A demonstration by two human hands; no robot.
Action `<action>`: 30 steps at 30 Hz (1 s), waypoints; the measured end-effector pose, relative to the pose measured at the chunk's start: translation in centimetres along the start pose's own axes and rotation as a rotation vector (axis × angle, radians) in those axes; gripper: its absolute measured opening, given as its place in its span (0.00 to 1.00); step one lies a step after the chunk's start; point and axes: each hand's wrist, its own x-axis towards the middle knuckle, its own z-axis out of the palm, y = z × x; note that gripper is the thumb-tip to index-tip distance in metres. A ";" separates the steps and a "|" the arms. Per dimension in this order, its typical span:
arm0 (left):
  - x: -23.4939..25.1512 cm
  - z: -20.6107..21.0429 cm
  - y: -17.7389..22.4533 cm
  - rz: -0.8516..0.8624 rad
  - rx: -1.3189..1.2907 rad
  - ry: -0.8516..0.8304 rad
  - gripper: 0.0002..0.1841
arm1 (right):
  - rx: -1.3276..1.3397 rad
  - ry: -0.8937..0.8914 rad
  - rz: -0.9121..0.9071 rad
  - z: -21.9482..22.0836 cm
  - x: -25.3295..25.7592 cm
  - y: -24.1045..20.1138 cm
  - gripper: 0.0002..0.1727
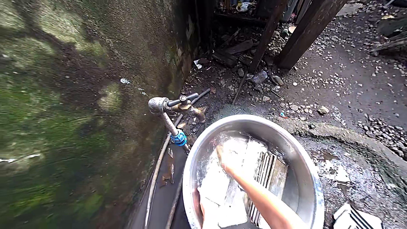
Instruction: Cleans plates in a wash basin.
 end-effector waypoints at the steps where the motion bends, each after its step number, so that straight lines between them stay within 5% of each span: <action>1: 0.3 -0.3 -0.2 0.021 -0.011 0.000 0.32 | 0.041 -0.019 0.005 0.8 0.0 -0.5 0.31; 7: -1.5 1.0 0.3 0.027 -0.002 0.041 0.31 | 0.142 -0.183 -0.589 4.5 -6.1 0.1 0.24; 10: -1.5 1.0 0.6 0.031 0.015 0.036 0.31 | 0.068 -0.220 -0.271 1.5 -4.7 0.9 0.29; 14: 0.0 0.0 -0.2 0.018 0.015 0.004 0.32 | 0.028 0.041 0.038 1.8 -1.4 -0.3 0.32; 16: 0.8 -0.3 -0.5 0.028 -0.005 -0.019 0.32 | 0.100 0.097 -0.033 3.8 -3.3 -1.3 0.29; 19: 0.1 0.2 -0.6 -0.017 -0.029 0.089 0.31 | 0.219 0.020 -0.406 6.7 -9.4 -1.8 0.24; 22: -0.2 0.3 -0.2 -0.045 -0.041 0.093 0.31 | 0.242 -0.117 -0.678 6.8 -10.1 0.1 0.24; 27: 0.3 -0.2 -0.6 -0.035 -0.097 0.028 0.36 | 0.084 -0.164 -0.373 3.7 -4.9 0.1 0.28; 30: 1.0 -0.2 -0.2 -0.021 -0.129 0.038 0.34 | 0.184 -0.092 -0.489 4.9 -6.3 -1.0 0.28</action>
